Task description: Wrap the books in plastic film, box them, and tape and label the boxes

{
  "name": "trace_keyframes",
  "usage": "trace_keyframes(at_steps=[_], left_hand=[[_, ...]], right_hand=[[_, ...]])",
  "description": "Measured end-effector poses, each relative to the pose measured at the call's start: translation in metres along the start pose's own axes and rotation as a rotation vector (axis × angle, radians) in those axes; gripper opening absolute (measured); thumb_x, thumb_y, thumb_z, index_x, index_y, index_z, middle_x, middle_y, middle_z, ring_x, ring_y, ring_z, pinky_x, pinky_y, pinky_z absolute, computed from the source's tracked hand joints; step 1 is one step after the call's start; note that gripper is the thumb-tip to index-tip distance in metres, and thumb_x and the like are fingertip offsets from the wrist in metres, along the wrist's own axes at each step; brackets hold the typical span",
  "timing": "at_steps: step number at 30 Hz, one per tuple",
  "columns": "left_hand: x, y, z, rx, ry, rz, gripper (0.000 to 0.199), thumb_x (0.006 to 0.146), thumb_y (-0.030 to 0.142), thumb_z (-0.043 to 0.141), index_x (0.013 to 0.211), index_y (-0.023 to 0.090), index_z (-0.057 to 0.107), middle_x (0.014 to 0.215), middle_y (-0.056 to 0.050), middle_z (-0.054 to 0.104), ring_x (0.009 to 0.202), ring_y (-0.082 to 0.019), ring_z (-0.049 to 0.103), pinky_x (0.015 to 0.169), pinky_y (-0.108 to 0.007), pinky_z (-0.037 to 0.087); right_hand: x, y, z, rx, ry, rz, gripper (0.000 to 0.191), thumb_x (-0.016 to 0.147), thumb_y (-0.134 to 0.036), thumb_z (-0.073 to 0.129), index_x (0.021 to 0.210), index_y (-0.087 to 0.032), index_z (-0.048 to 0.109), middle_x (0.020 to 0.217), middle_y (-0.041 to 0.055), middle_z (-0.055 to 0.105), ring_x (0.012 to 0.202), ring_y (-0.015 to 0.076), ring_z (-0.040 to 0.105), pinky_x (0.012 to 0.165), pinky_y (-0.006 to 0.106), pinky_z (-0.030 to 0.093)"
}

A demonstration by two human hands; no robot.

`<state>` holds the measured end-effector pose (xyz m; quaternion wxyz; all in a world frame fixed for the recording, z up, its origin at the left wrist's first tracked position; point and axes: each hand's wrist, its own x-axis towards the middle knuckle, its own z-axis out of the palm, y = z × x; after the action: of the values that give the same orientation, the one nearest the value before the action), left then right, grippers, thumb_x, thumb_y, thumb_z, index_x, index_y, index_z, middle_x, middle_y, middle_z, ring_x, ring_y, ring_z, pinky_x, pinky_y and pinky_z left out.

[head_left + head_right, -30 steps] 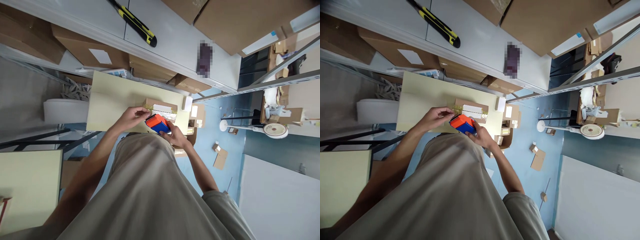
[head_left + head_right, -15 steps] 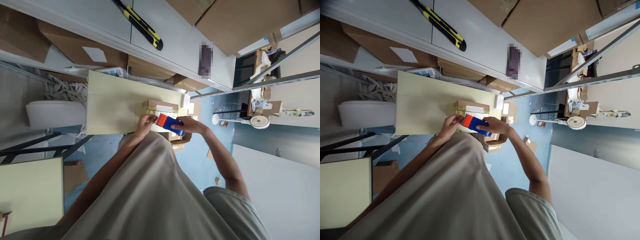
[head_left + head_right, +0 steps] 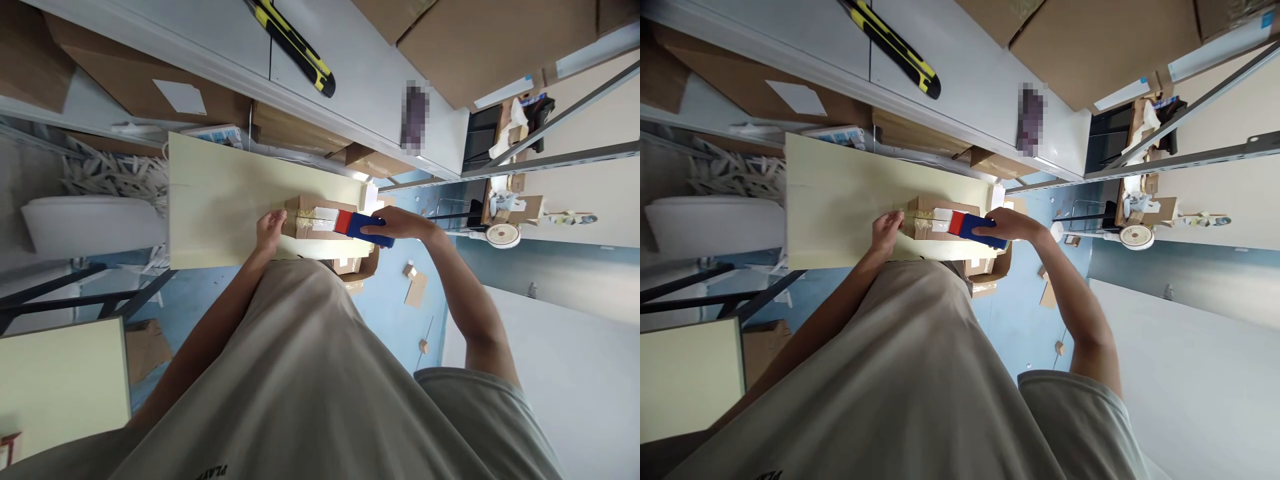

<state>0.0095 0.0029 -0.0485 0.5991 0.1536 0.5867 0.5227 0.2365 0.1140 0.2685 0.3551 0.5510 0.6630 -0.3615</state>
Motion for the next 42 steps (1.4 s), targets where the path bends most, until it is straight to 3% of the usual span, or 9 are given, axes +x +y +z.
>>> trace_keyframes(at_steps=[7, 13, 18, 22, 30, 35, 42], left_hand=[[0.024, -0.029, 0.01, 0.08, 0.08, -0.056, 0.041, 0.08, 0.057, 0.079, 0.085, 0.018, 0.071, 0.074, -0.002, 0.068, 0.066, -0.014, 0.061, 0.066, -0.027, 0.048], [0.021, -0.038, 0.019, 0.112, 0.072, -0.036, 0.041, 0.082, 0.058, 0.078, 0.092, 0.019, 0.072, 0.082, -0.003, 0.071, 0.073, -0.015, 0.065, 0.068, -0.025, 0.049], [0.006, -0.023, 0.018, 0.201, 0.137, 0.018, 0.053, 0.078, 0.051, 0.084, 0.12, 0.021, 0.07, 0.084, -0.001, 0.069, 0.073, -0.014, 0.065, 0.069, -0.025, 0.049], [-0.01, -0.002, 0.027, 0.313, 0.088, 0.193, 0.042, 0.08, 0.052, 0.084, 0.105, 0.019, 0.076, 0.091, -0.006, 0.074, 0.077, -0.015, 0.067, 0.074, -0.026, 0.051], [-0.016, -0.004, 0.041, 0.383, 0.213, 0.188, 0.035, 0.078, 0.043, 0.082, 0.102, 0.017, 0.08, 0.093, -0.007, 0.079, 0.079, -0.017, 0.07, 0.078, -0.029, 0.055], [-0.019, -0.004, 0.054, 0.376, 0.287, 0.138, 0.029, 0.073, 0.035, 0.082, 0.094, 0.015, 0.081, 0.088, -0.006, 0.079, 0.082, -0.018, 0.073, 0.081, -0.03, 0.059], [-0.021, -0.006, 0.058, 0.438, 0.349, 0.13, 0.035, 0.073, 0.036, 0.084, 0.102, 0.015, 0.083, 0.096, -0.007, 0.081, 0.082, -0.018, 0.075, 0.079, -0.029, 0.061]], right_hand=[[0.034, 0.008, 0.009, -0.044, 0.022, -0.017, 0.06, 0.091, -0.076, 0.07, 0.088, -0.016, 0.075, 0.083, 0.0097, 0.077, 0.067, 0.0192, 0.068, 0.061, 0.031, 0.045], [0.045, 0.021, 0.016, -0.009, 0.027, -0.048, 0.059, 0.089, -0.077, 0.074, 0.09, -0.018, 0.077, 0.084, 0.0121, 0.079, 0.071, 0.0232, 0.072, 0.062, 0.032, 0.049], [0.049, 0.032, 0.015, 0.007, 0.022, -0.096, 0.061, 0.088, -0.078, 0.073, 0.086, -0.017, 0.076, 0.077, 0.0118, 0.077, 0.065, 0.0228, 0.07, 0.062, 0.035, 0.051], [0.057, 0.041, 0.014, 0.073, -0.042, -0.143, 0.063, 0.085, -0.08, 0.074, 0.083, -0.017, 0.075, 0.074, 0.0107, 0.076, 0.062, 0.0213, 0.068, 0.06, 0.036, 0.051], [0.073, 0.067, 0.015, 0.11, -0.1, -0.284, 0.064, 0.089, -0.079, 0.071, 0.087, -0.015, 0.075, 0.077, 0.0097, 0.076, 0.068, 0.0209, 0.069, 0.066, 0.034, 0.05], [0.078, 0.117, 0.019, 0.117, -0.096, -0.314, 0.066, 0.086, -0.083, 0.071, 0.089, -0.017, 0.076, 0.081, 0.01, 0.077, 0.068, 0.0214, 0.068, 0.064, 0.035, 0.047], [0.051, 0.245, -0.004, 0.059, -0.139, -0.165, 0.072, 0.086, -0.088, 0.064, 0.098, -0.019, 0.08, 0.09, 0.0122, 0.079, 0.078, 0.0252, 0.071, 0.067, 0.035, 0.049]])
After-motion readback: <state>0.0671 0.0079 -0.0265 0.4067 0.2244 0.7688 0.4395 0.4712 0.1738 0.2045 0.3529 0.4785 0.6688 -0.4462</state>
